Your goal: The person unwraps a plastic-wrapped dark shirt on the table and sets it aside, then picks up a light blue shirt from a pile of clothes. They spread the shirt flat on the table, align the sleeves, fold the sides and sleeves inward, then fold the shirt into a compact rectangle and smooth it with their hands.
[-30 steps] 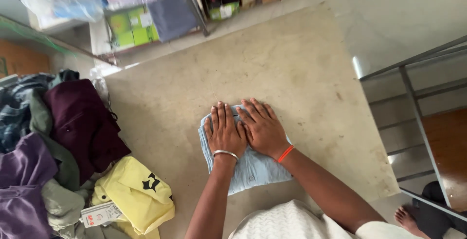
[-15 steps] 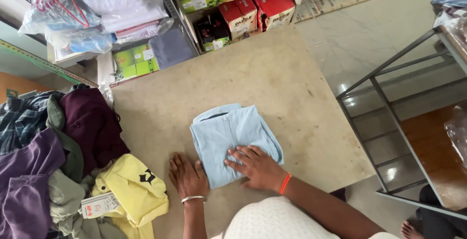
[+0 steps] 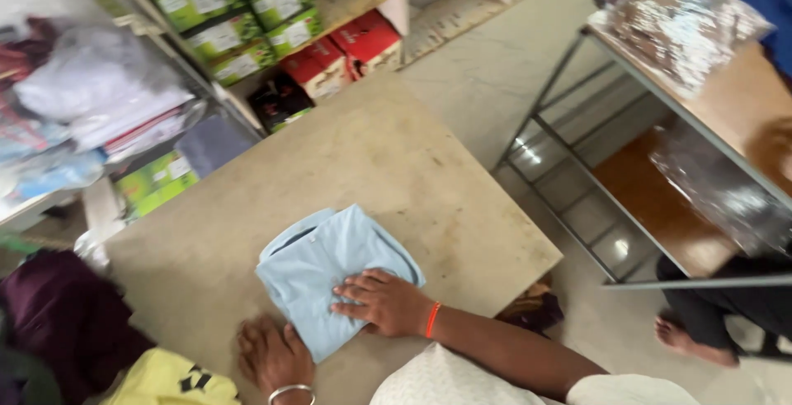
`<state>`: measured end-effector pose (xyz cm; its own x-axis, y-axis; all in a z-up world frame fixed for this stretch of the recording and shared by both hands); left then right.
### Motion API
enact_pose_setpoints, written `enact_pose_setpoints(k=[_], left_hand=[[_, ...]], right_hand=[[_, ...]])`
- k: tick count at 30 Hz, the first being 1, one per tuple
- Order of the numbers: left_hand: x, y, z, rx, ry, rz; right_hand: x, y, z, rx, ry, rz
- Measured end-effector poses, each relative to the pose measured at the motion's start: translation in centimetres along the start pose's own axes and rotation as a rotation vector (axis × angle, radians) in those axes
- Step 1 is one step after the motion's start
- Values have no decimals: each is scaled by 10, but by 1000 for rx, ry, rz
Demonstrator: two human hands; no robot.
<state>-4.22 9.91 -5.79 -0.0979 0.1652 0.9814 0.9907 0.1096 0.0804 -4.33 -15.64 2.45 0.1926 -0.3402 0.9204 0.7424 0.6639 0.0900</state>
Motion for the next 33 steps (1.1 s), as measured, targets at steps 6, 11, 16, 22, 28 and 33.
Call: enact_pose_setpoints(k=[6,11,16,22,28,33], left_hand=[[5,-2,4,33,-41,-9],[14,-1,-1,43,-14,0],[22,2,-6,64,-4,51],[22,3,-7,75,9,89],[26,2,-9,78,2,121],[27,3,-10,79,-4,124]], right_hand=[[-6,-6,4,18,-113,-61],[3,-1,7,5,-67,-9],[4,2,6,8,-90,-18],[6,5,4,4,-56,6],[9,7,3,8,-21,48],[10,8,2,8,-6,50]])
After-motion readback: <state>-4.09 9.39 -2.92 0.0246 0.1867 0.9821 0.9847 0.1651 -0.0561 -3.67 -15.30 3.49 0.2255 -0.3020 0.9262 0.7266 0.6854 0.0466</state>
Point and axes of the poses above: each hand's wrist, its own y-axis towards the middle knuckle, its own x-axis out of the back of the hand, z = x × y, the point moved 3 cm from there along y, towards the middle knuckle, and after that the axes turned 9 degrees about z, right-handed, at the moved point
